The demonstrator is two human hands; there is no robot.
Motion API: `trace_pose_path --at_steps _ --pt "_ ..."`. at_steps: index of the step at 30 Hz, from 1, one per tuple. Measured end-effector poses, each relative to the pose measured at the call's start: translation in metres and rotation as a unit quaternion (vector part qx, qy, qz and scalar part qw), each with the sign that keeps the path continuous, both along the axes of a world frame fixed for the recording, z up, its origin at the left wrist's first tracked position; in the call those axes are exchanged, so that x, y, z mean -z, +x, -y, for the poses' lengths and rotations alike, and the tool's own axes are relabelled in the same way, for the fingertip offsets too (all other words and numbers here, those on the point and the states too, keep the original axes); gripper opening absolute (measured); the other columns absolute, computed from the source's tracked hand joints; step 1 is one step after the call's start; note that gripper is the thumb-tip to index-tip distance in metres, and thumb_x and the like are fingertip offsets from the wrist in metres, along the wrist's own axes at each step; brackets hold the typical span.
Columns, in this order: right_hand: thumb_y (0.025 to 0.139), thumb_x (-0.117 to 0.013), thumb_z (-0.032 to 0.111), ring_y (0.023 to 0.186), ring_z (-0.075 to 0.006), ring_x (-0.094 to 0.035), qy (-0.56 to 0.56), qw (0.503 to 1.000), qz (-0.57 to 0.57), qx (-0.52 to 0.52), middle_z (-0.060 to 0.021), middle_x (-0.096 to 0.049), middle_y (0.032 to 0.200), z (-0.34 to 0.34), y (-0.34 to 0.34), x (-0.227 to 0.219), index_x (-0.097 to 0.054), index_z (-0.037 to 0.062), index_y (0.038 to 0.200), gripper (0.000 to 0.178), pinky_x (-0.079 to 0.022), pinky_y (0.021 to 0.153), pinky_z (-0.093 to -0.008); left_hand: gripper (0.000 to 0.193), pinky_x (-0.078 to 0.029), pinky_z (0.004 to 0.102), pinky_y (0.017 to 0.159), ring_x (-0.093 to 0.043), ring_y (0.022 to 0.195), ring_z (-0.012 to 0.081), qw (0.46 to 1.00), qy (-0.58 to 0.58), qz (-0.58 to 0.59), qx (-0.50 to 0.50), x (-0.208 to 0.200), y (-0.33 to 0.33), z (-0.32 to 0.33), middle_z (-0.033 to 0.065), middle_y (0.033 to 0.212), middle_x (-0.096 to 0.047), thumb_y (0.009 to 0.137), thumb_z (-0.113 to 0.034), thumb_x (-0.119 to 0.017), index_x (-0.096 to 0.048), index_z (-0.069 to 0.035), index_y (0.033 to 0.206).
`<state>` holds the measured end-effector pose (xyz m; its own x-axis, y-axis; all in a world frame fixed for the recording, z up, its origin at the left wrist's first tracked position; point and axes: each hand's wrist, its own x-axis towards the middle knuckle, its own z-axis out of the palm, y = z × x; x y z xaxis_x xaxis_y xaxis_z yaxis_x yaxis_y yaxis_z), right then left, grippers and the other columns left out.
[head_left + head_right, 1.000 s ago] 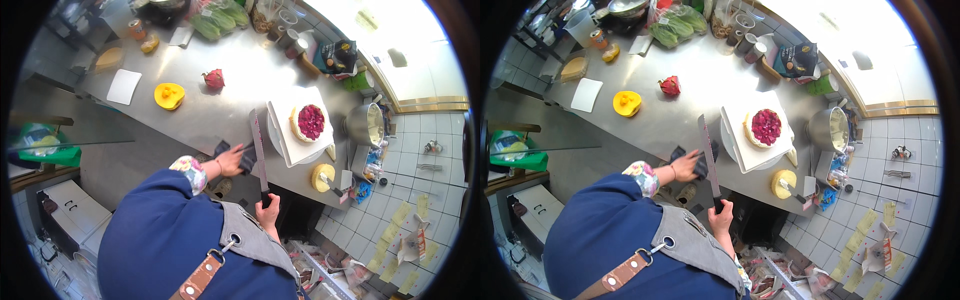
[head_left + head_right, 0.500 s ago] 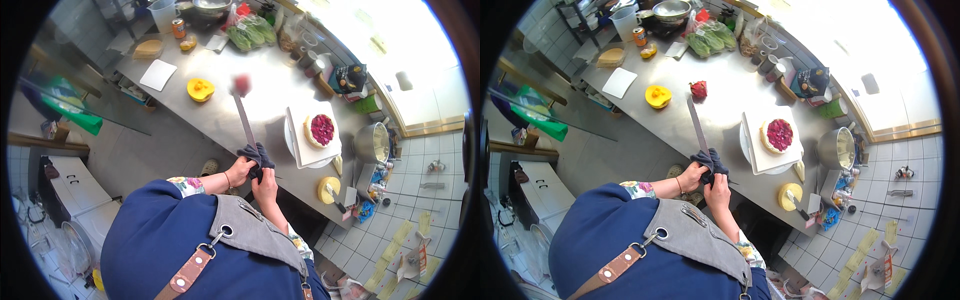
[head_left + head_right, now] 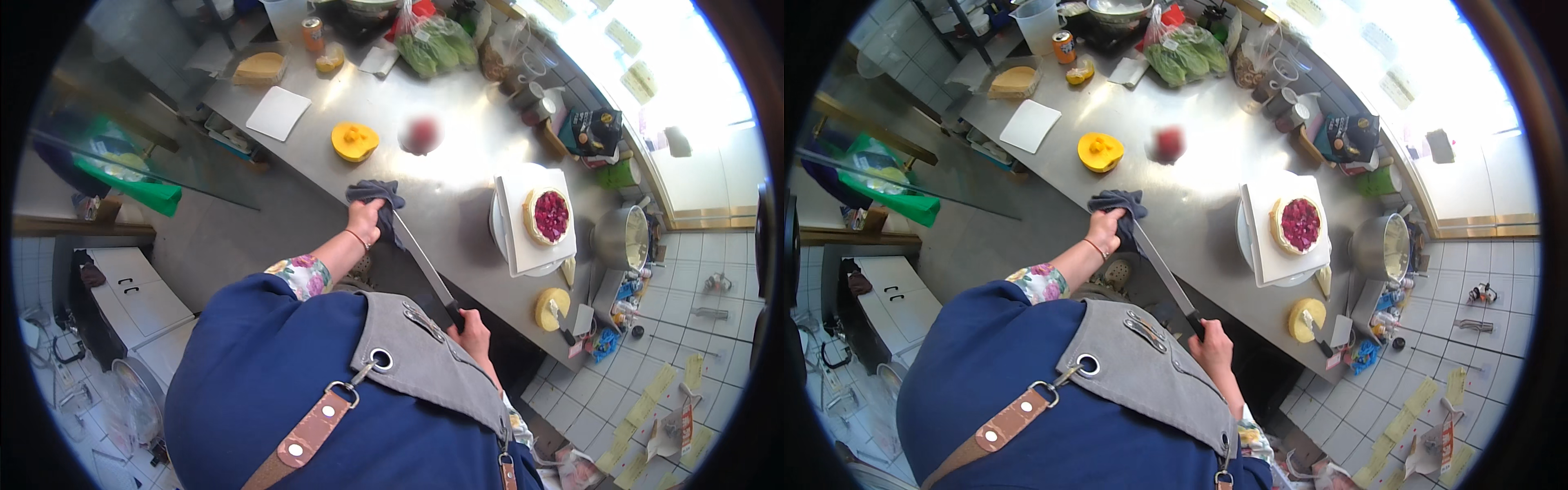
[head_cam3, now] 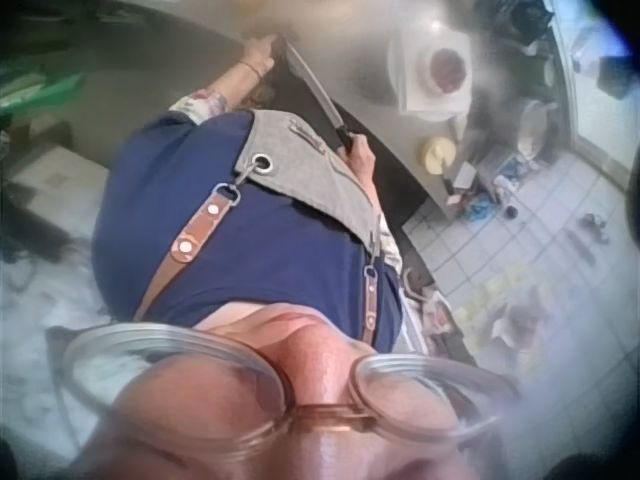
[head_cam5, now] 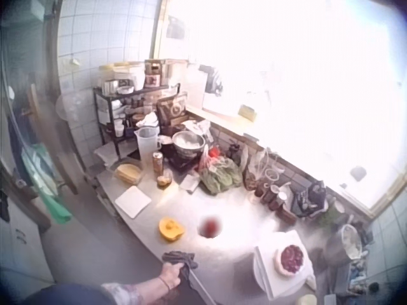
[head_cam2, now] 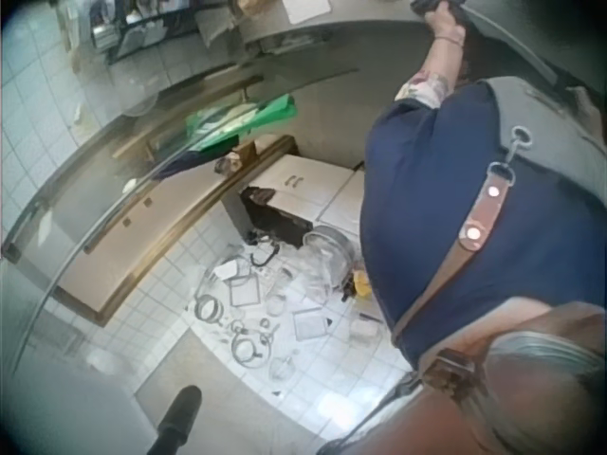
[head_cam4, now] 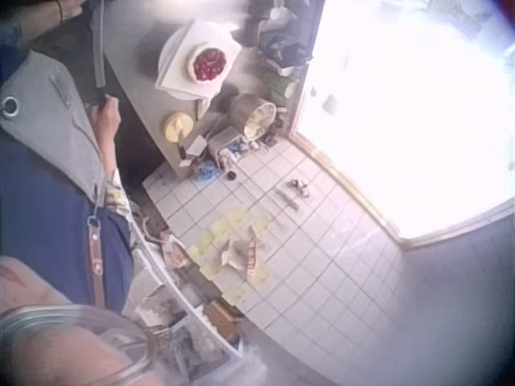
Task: The person cuts a dragon fruit, places the slices on a cake, washes a bowl in a sink, pipes filling onto the cake, smooths it with a spatula, adds a cake layer, and applies more cream.
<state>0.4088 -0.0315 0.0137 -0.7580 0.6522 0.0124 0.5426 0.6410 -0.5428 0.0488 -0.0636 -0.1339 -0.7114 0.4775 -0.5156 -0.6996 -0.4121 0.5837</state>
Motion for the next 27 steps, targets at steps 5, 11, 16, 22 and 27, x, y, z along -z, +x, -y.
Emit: trace_pose_path --at_steps 5,11,16,22,27 --pt "0.075 -0.068 0.009 0.077 -0.0365 -0.066 0.031 0.998 0.047 0.027 -0.0154 -0.062 0.093 -0.024 0.033 0.006 -0.059 0.0028 0.104 0.031 -0.054 0.064 -0.0436 0.021 -0.057 0.038 0.089 -0.069 0.101 0.025 0.995 0.043 -0.001 0.09 -0.018 -0.036 0.034 0.0102 0.114 -0.069 0.097 0.0 -0.054 -0.061 -0.001 0.117" --pt "0.079 -0.066 0.011 0.092 -0.04 -0.065 0.031 0.995 0.072 0.054 -0.0165 -0.064 0.102 -0.082 -0.023 0.065 -0.059 0.0061 0.11 0.032 -0.053 0.077 -0.0473 0.041 -0.051 0.0372 0.099 -0.061 0.116 0.0234 0.962 0.207 -0.002 0.175 -0.111 -0.034 0.079 0.0123 0.133 -0.059 0.099 -0.013 -0.055 -0.048 -0.004 0.138" --pt "0.08 -0.067 0.007 0.119 -0.0411 -0.053 0.103 0.992 0.069 -0.02 -0.0217 -0.057 0.127 -0.107 -0.066 0.113 -0.054 0.0021 0.126 0.048 -0.043 0.101 -0.0491 0.063 -0.039 0.0465 0.114 -0.051 0.132 0.0248 0.948 0.275 -0.039 0.154 -0.176 -0.036 0.178 0.0097 0.145 -0.053 0.097 -0.037 -0.064 -0.041 -0.011 0.149" --pt "0.079 -0.063 0.0 0.121 -0.0386 -0.053 0.04 0.946 -0.029 -0.32 -0.0201 -0.058 0.125 -0.007 -0.189 0.095 -0.055 0.0027 0.126 0.048 -0.043 0.104 -0.045 0.062 -0.037 0.0468 0.115 -0.051 0.132 0.0275 0.95 0.296 -0.097 0.004 -0.199 -0.045 0.339 0.0102 0.145 -0.052 0.099 -0.038 -0.06 -0.04 -0.01 0.15" --pt "0.08 -0.058 -0.006 0.093 -0.0407 -0.064 -0.036 0.859 -0.064 -0.507 -0.0206 -0.061 0.111 0.117 -0.33 0.125 -0.058 0.0051 0.116 0.037 -0.055 0.079 -0.047 0.06 -0.038 0.0475 0.114 -0.051 0.133 0.0297 0.927 0.28 -0.138 -0.206 -0.17 -0.066 0.483 0.0105 0.15 -0.048 0.1 -0.036 -0.057 -0.038 -0.01 0.151"
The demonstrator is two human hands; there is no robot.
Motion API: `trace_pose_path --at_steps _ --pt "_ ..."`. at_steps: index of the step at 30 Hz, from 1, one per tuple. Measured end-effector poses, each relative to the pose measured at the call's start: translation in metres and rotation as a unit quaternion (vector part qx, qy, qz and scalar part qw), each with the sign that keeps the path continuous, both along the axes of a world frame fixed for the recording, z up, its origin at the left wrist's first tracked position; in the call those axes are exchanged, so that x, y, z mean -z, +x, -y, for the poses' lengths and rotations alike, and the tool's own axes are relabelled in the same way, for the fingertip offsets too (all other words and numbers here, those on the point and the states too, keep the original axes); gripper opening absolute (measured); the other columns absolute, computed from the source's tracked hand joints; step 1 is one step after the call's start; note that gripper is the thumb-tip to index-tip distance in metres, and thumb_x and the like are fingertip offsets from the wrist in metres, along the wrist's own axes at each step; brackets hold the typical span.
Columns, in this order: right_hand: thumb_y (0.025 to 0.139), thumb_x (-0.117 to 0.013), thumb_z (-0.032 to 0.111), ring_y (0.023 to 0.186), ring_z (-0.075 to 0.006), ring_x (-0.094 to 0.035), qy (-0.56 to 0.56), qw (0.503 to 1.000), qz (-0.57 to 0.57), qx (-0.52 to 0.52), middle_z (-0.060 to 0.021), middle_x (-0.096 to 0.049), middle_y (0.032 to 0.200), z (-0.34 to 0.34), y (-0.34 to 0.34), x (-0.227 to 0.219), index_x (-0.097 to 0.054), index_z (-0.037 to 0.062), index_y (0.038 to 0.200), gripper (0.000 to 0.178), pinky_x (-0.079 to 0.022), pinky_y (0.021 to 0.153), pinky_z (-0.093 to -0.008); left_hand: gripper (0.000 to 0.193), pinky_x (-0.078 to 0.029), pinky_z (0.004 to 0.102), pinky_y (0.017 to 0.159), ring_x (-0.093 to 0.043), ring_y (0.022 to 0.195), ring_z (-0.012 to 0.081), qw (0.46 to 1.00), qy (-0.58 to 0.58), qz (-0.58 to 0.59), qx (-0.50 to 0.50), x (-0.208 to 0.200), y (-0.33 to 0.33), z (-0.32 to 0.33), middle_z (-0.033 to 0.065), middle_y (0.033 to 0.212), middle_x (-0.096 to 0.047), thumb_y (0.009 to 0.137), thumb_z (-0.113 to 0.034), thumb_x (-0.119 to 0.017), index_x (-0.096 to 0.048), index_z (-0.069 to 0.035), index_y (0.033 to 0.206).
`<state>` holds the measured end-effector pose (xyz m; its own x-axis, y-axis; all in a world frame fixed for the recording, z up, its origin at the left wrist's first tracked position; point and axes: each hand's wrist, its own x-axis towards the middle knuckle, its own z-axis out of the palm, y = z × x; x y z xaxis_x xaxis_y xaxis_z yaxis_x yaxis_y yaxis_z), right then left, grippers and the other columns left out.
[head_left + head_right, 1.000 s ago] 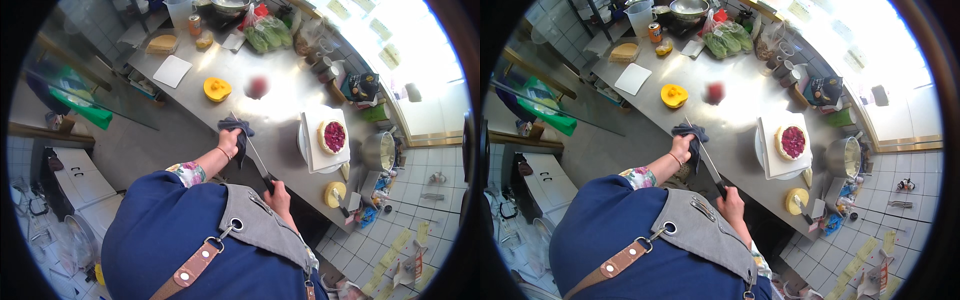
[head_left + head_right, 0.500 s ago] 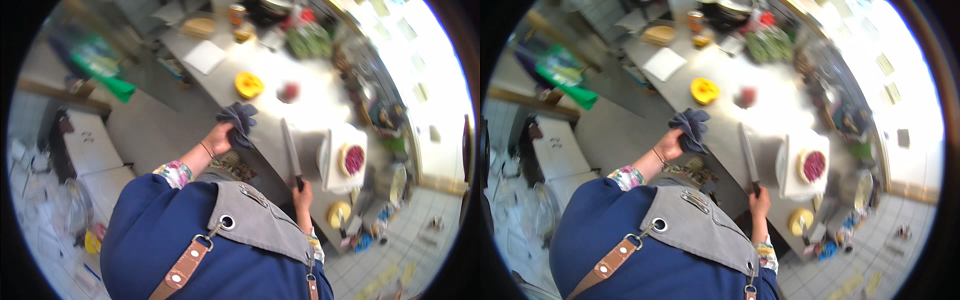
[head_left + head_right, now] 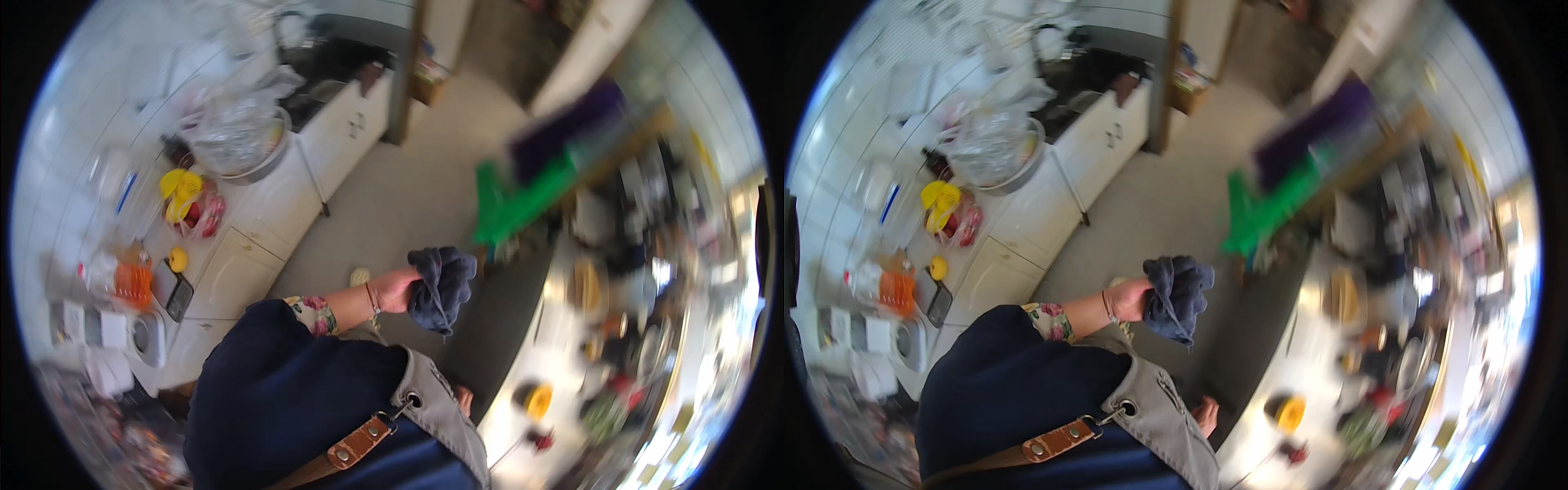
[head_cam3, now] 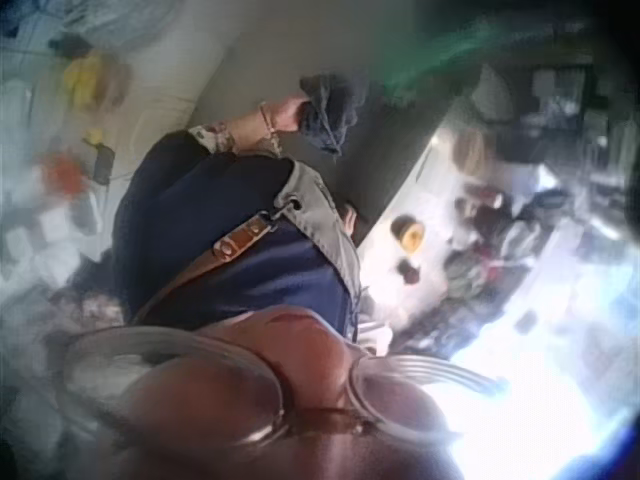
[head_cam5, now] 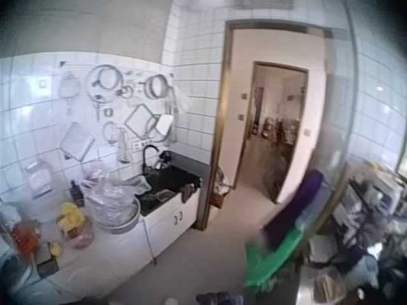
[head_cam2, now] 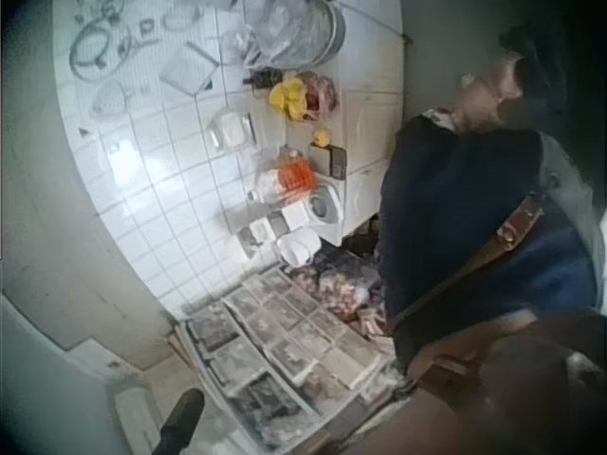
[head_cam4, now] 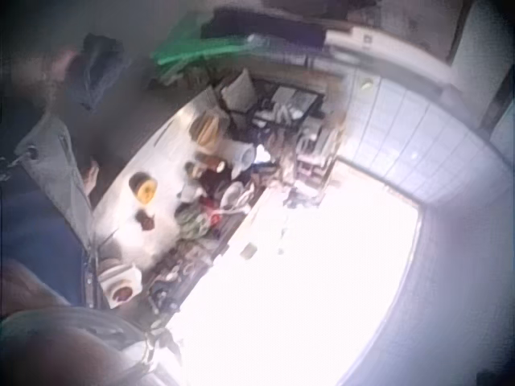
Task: The person cuts a dragon fruit, places the slices on a cake, washes a bowl in a sink, pipes filling onto the cake, smooths it with a spatula, adds a cake layer, and applies more cream.
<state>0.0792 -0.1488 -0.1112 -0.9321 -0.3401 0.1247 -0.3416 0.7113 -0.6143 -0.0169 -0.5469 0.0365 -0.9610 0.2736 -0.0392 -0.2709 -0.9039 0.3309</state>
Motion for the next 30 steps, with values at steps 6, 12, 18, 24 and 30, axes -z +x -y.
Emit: trace_pose_path --at_steps 6,12,18,24,30 --pt "0.083 -0.058 -0.001 0.091 -0.0409 -0.064 0.108 0.961 0.106 -0.232 -0.0218 -0.061 0.111 0.184 -0.196 0.038 -0.058 0.0052 0.114 0.032 -0.054 0.078 -0.0474 0.048 -0.038 0.0404 0.114 -0.049 0.135 0.0248 0.978 0.061 -0.038 -0.194 -0.011 -0.059 0.206 0.0086 0.153 -0.044 0.102 -0.022 -0.051 -0.042 -0.011 0.149" --pt "0.09 -0.057 0.006 0.088 -0.0401 -0.064 0.071 0.957 0.05 -0.276 -0.0215 -0.063 0.105 0.421 -0.343 0.009 -0.06 0.0046 0.111 0.021 -0.052 0.076 -0.0464 0.045 -0.039 0.0375 0.112 -0.048 0.135 0.0239 0.939 0.076 -0.06 -0.329 -0.055 -0.117 0.371 0.0071 0.152 -0.046 0.1 -0.013 -0.046 -0.046 -0.01 0.145" --pt "0.093 -0.052 0.002 0.09 -0.0373 -0.066 -0.022 0.935 0.006 -0.353 -0.019 -0.067 0.101 0.686 -0.478 -0.061 -0.063 0.0025 0.105 0.016 -0.052 0.078 -0.0424 0.04 -0.042 0.0287 0.097 -0.054 0.119 0.0148 0.893 -0.002 -0.018 -0.449 -0.048 -0.177 0.481 0.0024 0.134 -0.056 0.1 -0.011 -0.045 -0.049 -0.008 0.139" --pt "0.09 -0.053 -0.001 0.097 -0.0362 -0.063 -0.079 0.836 -0.178 -0.513 -0.0148 -0.065 0.103 0.969 -0.631 -0.075 -0.058 0.0075 0.111 0.023 -0.052 0.08 -0.0466 0.043 -0.038 0.0322 0.107 -0.05 0.127 0.0182 0.807 -0.044 0.033 -0.588 -0.014 -0.238 0.575 0.005 0.142 -0.051 0.101 -0.009 -0.043 -0.044 -0.005 0.143" --pt "0.083 -0.058 0.003 0.1 -0.0311 -0.061 0.069 0.598 -0.319 -0.732 -0.0103 -0.062 0.111 1.227 -0.717 -0.051 -0.056 0.0083 0.11 0.028 -0.05 0.086 -0.0416 0.044 -0.038 0.0332 0.108 -0.051 0.128 0.0191 0.709 0.02 0.057 -0.703 0.008 -0.312 0.669 0.0053 0.145 -0.052 0.102 -0.011 -0.042 -0.044 -0.004 0.145"
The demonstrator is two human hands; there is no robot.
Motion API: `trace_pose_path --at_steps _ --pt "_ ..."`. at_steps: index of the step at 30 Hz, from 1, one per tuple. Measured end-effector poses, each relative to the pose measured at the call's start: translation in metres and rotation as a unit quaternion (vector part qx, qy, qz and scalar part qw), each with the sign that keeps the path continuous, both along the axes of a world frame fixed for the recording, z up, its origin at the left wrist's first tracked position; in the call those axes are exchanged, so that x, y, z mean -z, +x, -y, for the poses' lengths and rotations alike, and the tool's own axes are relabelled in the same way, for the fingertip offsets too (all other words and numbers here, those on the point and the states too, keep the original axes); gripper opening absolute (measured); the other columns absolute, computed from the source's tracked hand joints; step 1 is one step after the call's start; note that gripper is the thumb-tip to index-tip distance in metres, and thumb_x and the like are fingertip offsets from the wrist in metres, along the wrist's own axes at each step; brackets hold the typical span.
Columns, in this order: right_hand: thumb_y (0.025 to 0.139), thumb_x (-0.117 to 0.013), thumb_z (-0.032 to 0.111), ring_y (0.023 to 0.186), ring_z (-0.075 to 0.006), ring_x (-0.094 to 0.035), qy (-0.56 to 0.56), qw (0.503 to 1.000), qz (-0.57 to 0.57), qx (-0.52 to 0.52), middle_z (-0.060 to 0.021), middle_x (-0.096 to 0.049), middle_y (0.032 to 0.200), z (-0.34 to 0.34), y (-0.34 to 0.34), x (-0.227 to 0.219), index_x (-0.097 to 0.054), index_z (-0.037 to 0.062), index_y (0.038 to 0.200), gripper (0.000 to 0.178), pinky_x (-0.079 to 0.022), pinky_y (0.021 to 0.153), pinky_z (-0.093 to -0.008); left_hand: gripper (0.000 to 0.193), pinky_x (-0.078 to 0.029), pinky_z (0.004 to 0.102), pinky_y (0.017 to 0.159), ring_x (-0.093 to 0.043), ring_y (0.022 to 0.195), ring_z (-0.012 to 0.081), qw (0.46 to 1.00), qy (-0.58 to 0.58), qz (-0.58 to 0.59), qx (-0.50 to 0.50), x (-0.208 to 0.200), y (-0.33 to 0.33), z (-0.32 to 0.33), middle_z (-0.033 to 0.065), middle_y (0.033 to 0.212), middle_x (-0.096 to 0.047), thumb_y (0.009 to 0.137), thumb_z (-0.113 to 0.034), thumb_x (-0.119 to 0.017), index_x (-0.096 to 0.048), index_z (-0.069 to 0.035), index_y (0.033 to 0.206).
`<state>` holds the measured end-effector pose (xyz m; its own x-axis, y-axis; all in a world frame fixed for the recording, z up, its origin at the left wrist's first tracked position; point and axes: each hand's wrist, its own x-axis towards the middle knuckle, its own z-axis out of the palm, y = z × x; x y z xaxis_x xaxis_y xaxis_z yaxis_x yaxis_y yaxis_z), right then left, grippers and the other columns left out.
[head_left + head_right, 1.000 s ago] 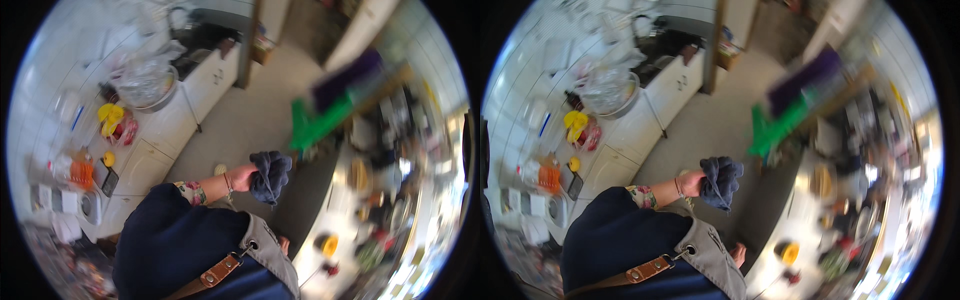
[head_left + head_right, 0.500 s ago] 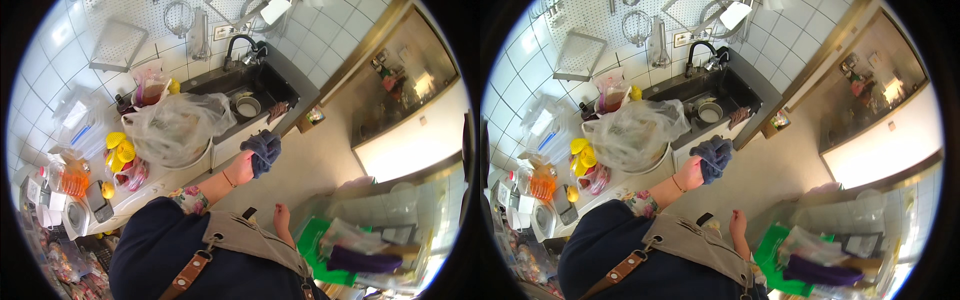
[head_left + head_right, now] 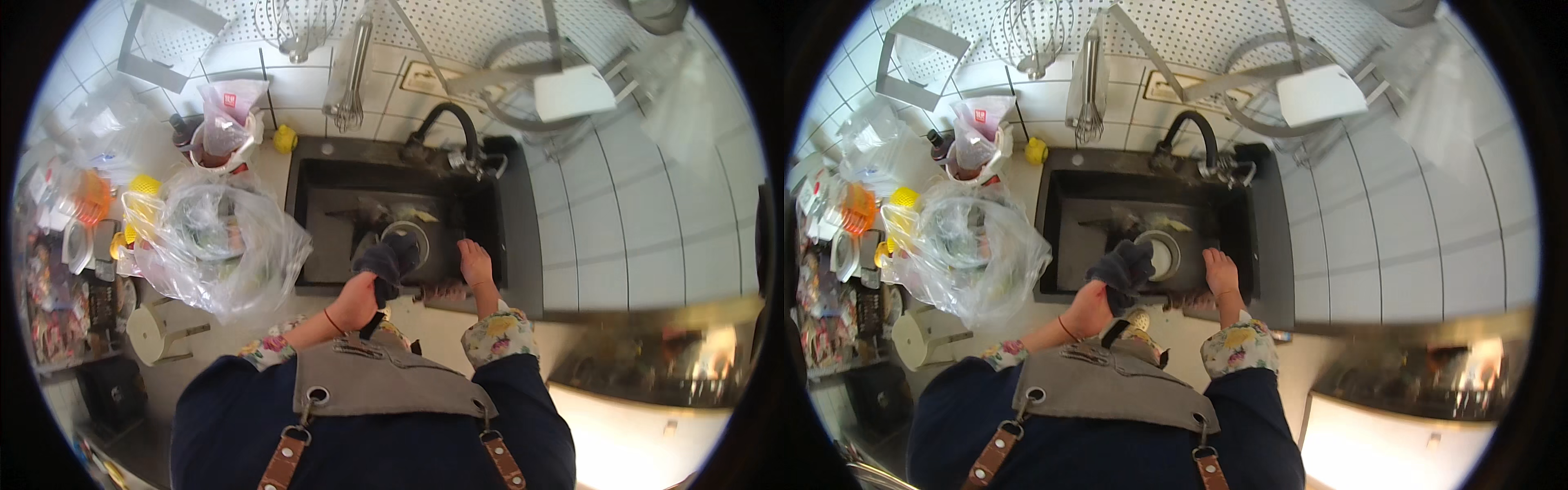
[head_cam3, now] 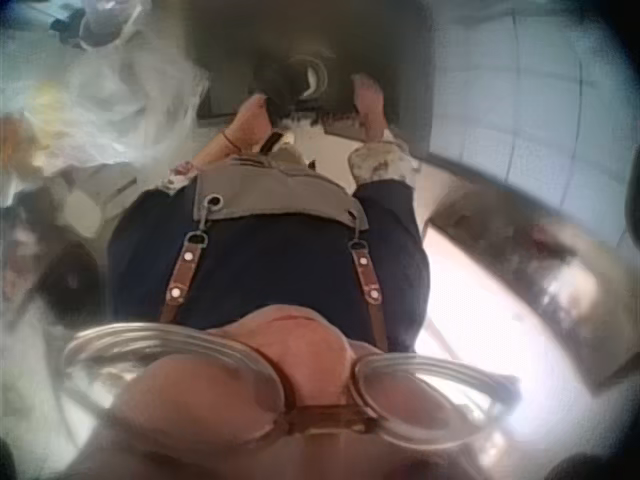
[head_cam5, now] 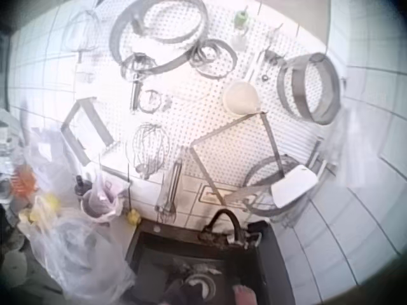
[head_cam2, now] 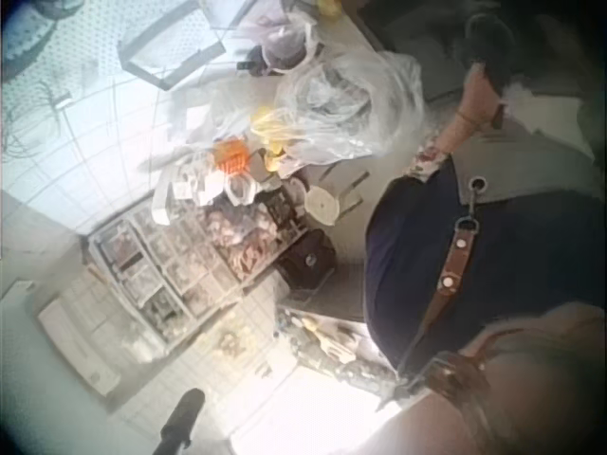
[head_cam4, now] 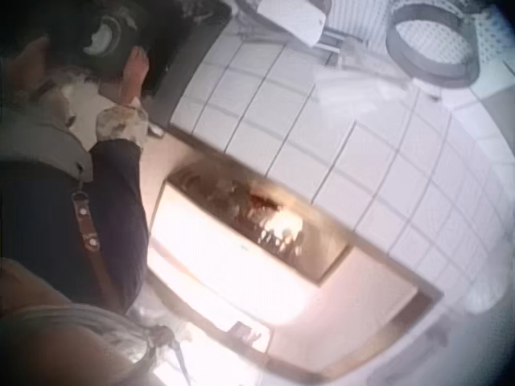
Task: The person cuts a dragon fruit, places the slices on a cake, washes a bowl in a sink, pipes filling onto the cake, smooths it with a spatula, adds a cake layer, and applies more cream.
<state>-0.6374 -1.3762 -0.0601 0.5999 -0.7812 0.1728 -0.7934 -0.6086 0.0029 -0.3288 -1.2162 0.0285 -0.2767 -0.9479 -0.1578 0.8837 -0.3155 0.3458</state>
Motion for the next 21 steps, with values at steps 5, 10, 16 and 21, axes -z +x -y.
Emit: trace_pose_path --at_steps 5,10,16,21 --pt "0.08 -0.059 0.002 0.114 -0.0345 -0.056 -0.026 0.995 0.052 -0.077 -0.0138 -0.056 0.131 0.147 0.068 -0.017 -0.056 0.0047 0.117 0.036 -0.046 0.095 -0.0456 0.04 -0.034 0.0283 0.112 -0.05 0.127 0.0156 0.995 0.058 -0.016 -0.084 0.005 -0.047 0.059 0.0037 0.145 -0.051 0.103 -0.012 -0.04 -0.049 -0.003 0.141" --pt "0.1 -0.048 0.02 0.142 -0.0328 -0.036 0.197 0.964 0.174 -0.034 -0.0151 -0.037 0.154 0.257 0.107 0.006 -0.039 -0.0002 0.146 0.05 -0.036 0.112 -0.0423 0.044 -0.027 0.0291 0.119 -0.041 0.139 0.0196 0.975 -0.002 0.183 -0.13 0.09 -0.072 0.095 0.0045 0.152 -0.046 0.107 -0.017 -0.032 -0.042 -0.002 0.148" --pt "0.1 -0.052 0.03 0.145 -0.0321 -0.034 0.202 0.977 0.032 0.052 -0.0172 -0.037 0.156 0.264 0.081 0.039 -0.038 -0.0026 0.145 0.057 -0.036 0.114 -0.0375 0.044 -0.031 0.0312 0.116 -0.046 0.135 0.0194 0.986 0.107 0.053 -0.115 0.072 -0.098 0.138 0.0035 0.146 -0.053 0.104 -0.021 -0.037 -0.049 -0.008 0.144" --pt "0.098 -0.057 0.034 0.127 -0.0421 -0.051 0.37 0.91 0.171 0.074 -0.0263 -0.055 0.134 0.193 0.095 -0.042 -0.057 0.0036 0.123 0.039 -0.043 0.104 -0.0462 0.043 -0.035 0.0327 0.112 -0.05 0.13 0.0201 0.973 0.2 -0.001 -0.116 0.064 -0.107 0.174 0.0012 0.142 -0.057 0.104 -0.03 -0.037 -0.053 -0.012 0.139"
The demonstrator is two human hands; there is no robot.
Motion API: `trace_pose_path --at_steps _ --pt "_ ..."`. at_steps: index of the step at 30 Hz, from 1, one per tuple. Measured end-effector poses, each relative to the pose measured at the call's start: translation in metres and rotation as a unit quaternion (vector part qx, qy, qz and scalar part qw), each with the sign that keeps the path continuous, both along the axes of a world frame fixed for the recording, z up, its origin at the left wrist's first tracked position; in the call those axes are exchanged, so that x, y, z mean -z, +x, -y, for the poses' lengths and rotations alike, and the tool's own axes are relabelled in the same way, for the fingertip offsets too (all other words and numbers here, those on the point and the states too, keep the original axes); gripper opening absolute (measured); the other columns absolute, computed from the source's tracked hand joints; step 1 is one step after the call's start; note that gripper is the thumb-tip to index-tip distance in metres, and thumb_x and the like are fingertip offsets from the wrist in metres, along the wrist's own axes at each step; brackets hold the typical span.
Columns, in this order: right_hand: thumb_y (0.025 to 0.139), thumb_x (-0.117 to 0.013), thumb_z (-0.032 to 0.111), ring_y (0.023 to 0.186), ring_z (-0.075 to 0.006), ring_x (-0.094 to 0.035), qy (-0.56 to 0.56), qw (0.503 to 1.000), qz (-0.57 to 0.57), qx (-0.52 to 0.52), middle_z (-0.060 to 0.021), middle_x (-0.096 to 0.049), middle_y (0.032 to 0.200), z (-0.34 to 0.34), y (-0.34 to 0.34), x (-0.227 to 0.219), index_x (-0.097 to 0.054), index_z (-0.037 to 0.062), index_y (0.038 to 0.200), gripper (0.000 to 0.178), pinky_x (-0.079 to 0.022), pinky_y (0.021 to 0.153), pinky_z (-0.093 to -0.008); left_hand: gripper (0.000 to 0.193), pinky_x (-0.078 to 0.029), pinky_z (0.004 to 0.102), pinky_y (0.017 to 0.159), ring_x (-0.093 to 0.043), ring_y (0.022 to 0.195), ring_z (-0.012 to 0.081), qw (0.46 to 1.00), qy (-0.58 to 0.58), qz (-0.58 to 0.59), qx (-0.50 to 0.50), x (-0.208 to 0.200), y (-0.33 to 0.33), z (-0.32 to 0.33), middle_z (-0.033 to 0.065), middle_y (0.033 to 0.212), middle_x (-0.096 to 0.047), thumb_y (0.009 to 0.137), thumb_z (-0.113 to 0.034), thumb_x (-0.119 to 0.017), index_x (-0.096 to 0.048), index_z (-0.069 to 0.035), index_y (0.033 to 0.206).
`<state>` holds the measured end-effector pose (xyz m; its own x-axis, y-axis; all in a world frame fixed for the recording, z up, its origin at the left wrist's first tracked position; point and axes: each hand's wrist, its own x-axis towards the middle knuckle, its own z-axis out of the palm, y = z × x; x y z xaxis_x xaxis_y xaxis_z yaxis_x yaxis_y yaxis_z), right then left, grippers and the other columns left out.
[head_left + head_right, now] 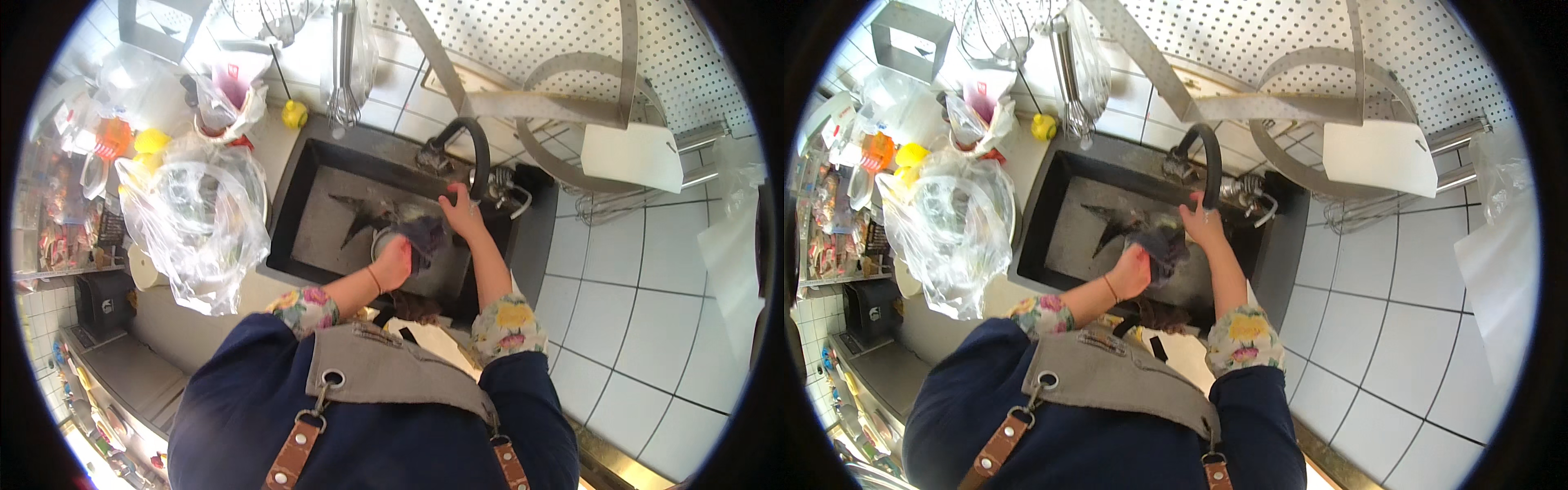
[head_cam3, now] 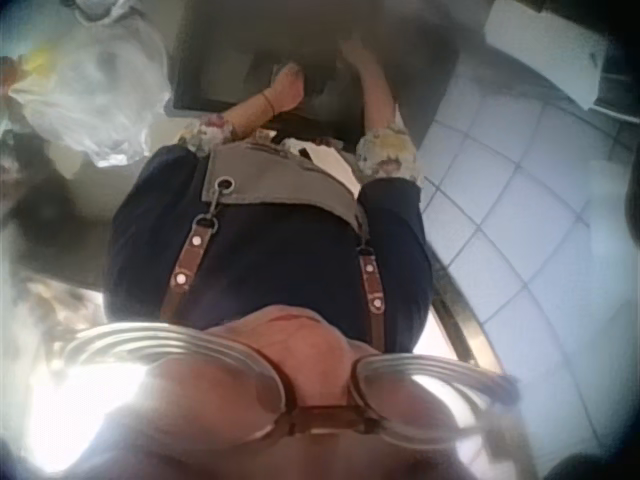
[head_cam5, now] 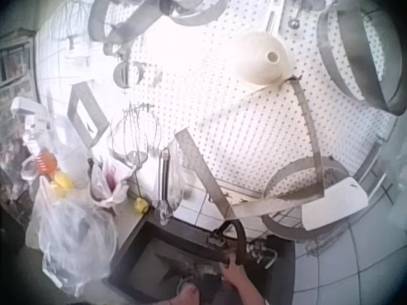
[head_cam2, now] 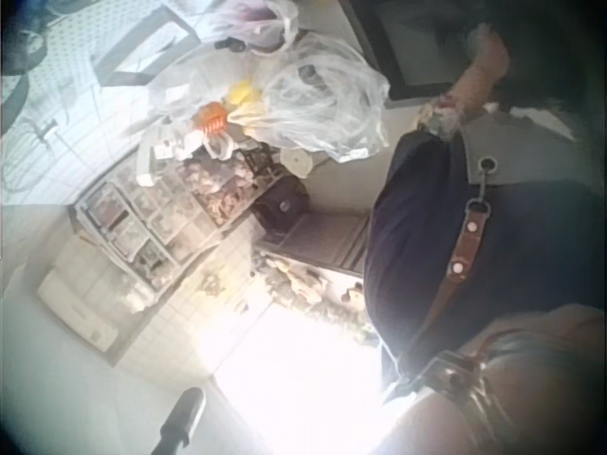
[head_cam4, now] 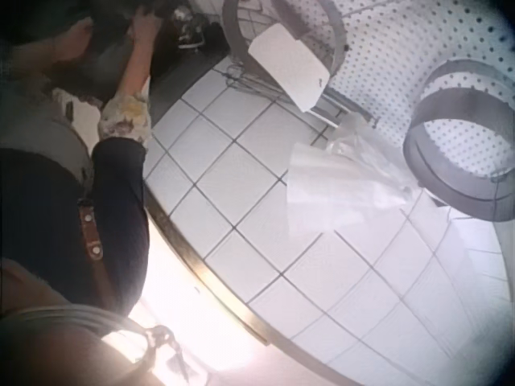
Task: The person cuts a dragon fruit, places the slices on a cake, washes a bowl in a sink, pipes filling onto the cake, smooths it with a spatula, adds a cake layer, and applies more cream.
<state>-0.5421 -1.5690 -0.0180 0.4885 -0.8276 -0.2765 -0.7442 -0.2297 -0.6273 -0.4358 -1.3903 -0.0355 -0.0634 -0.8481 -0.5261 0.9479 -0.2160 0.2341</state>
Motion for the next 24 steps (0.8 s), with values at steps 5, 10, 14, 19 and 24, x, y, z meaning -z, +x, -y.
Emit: trace_pose_path --at_steps 5,10,14,19,24 --pt "0.102 -0.047 0.024 0.139 -0.04 -0.041 -0.089 0.994 0.058 0.0 -0.026 -0.042 0.149 -0.071 -0.047 0.033 -0.043 0.0047 0.144 0.046 -0.035 0.113 -0.0439 0.048 -0.035 0.0347 0.111 -0.051 0.129 0.0203 0.994 -0.035 -0.069 0.077 0.007 -0.009 0.019 -0.0003 0.14 -0.058 0.104 -0.04 -0.032 -0.056 -0.015 0.136" --pt "0.096 -0.055 0.019 0.145 -0.0432 -0.029 -0.188 0.977 0.046 0.086 -0.0273 -0.026 0.158 -0.109 -0.049 0.026 -0.031 0.0014 0.152 0.063 -0.028 0.117 -0.0477 0.051 -0.037 0.038 0.11 -0.052 0.128 0.0216 0.983 -0.063 -0.08 0.151 0.001 -0.017 0.043 0.0007 0.139 -0.058 0.104 -0.043 -0.029 -0.057 -0.014 0.135" --pt "0.084 -0.07 0.015 0.144 -0.0439 -0.03 -0.187 0.97 0.107 0.115 -0.0279 -0.026 0.157 -0.107 -0.068 0.003 -0.03 0.0021 0.152 0.08 -0.027 0.118 -0.0469 0.05 -0.044 0.0418 0.105 -0.057 0.122 0.0235 0.975 -0.065 -0.015 0.213 0.004 -0.014 0.056 0.0045 0.137 -0.06 0.105 -0.042 -0.029 -0.056 -0.012 0.135" --pt "0.09 -0.07 0.016 0.128 -0.0329 -0.052 0.029 0.965 0.231 0.117 -0.0212 -0.052 0.14 -0.084 -0.069 -0.019 -0.046 0.0077 0.144 0.061 -0.042 0.106 -0.0391 0.046 -0.046 0.04 0.103 -0.059 0.118 0.0225 0.943 -0.052 0.079 0.318 -0.003 -0.004 0.072 0.0056 0.131 -0.061 0.106 -0.037 -0.029 -0.055 -0.011 0.134" --pt "0.095 -0.065 0.021 0.103 -0.0345 -0.067 -0.011 0.988 0.126 0.093 -0.0203 -0.068 0.113 -0.078 -0.056 -0.01 -0.059 0.0061 0.129 0.038 -0.051 0.087 -0.041 0.042 -0.046 0.0385 0.098 -0.059 0.109 0.0193 0.903 -0.01 0.232 0.363 0.014 0.008 0.086 0.0048 0.121 -0.064 0.105 -0.032 -0.03 -0.061 -0.009 0.121"
